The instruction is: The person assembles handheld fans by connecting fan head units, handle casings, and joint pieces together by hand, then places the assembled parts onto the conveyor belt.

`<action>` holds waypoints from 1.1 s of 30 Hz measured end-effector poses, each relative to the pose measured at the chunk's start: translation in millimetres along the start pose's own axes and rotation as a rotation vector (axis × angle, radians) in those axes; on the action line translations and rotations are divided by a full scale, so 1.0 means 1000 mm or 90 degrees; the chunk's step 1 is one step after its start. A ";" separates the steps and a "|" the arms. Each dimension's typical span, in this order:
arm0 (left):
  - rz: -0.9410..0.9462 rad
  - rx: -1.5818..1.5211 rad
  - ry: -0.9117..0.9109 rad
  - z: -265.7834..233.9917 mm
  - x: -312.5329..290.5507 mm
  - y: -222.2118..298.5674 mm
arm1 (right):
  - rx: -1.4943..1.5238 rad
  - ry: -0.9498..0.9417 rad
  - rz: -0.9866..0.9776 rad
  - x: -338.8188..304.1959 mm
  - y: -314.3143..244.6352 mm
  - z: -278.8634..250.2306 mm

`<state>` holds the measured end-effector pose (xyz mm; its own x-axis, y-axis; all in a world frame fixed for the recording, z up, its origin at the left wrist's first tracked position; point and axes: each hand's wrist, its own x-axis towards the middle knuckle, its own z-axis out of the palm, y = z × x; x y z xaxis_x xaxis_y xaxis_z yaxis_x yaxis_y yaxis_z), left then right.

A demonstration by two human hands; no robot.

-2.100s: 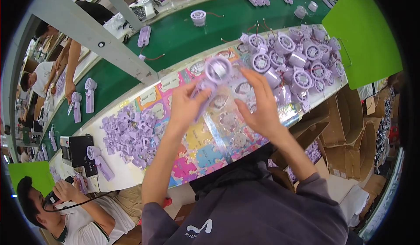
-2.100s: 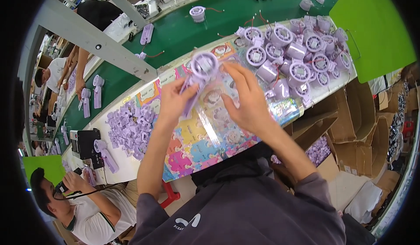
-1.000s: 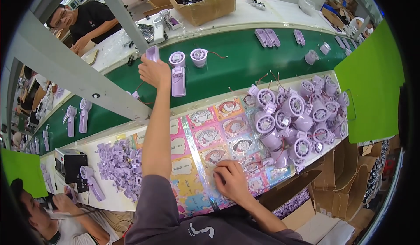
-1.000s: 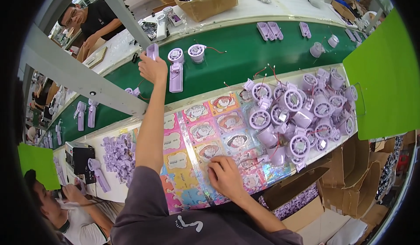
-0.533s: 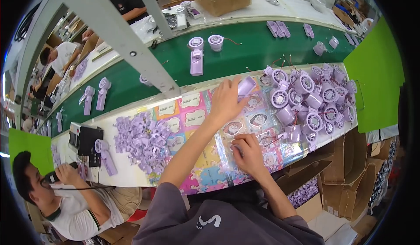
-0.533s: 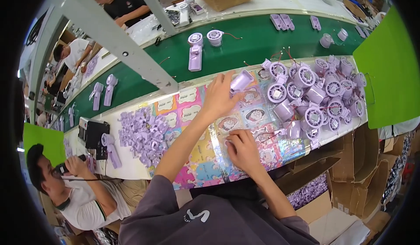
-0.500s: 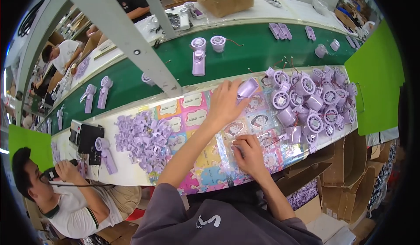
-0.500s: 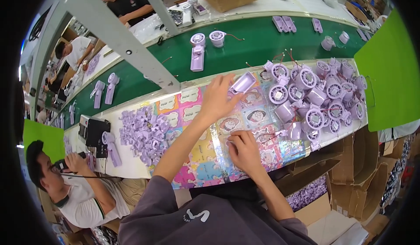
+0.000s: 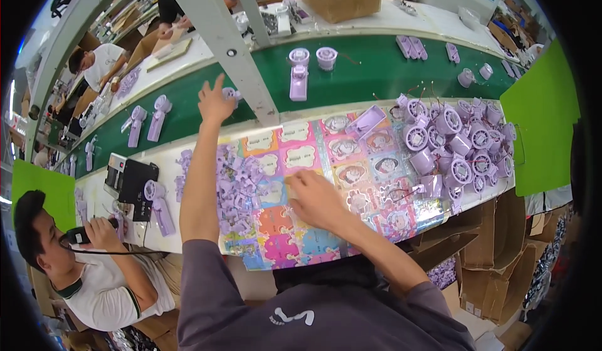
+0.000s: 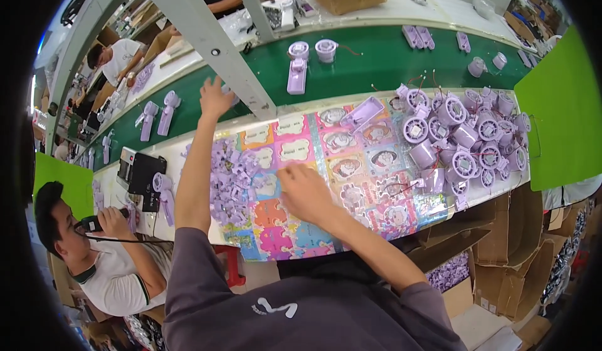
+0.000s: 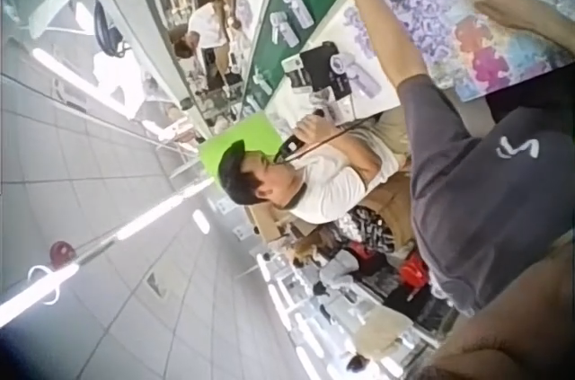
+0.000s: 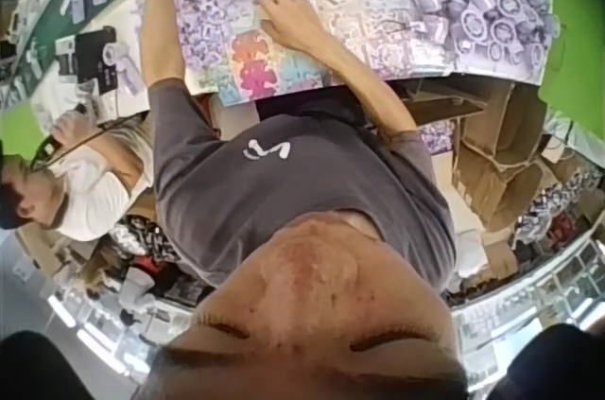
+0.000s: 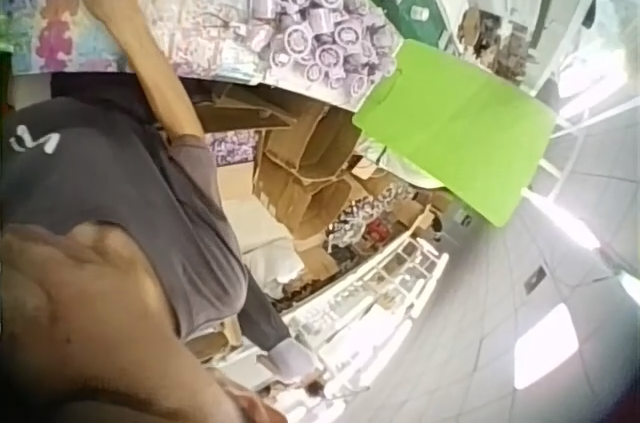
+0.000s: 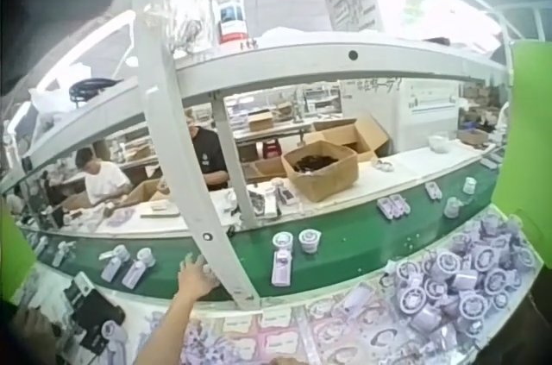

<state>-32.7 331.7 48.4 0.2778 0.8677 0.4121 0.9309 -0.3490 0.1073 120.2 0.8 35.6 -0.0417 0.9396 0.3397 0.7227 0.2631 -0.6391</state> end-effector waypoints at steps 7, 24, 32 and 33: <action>0.022 -0.152 -0.095 0.001 -0.021 -0.011 | -0.041 0.017 -0.121 0.016 0.007 0.052; 0.205 -0.402 0.150 -0.121 -0.236 0.111 | 0.710 0.196 0.270 -0.035 -0.011 -0.074; 0.253 -0.388 0.132 -0.122 -0.264 0.149 | 0.554 0.181 0.303 -0.052 -0.004 -0.077; 0.264 -0.383 0.140 -0.122 -0.266 0.150 | 0.518 0.157 0.315 -0.050 0.000 -0.072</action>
<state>4.7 5.6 65.2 0.4645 0.5546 0.6904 0.4535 -0.8186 0.3525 172.0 -62.5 68.4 0.3499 0.9366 -0.0193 -0.0800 0.0093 -0.9967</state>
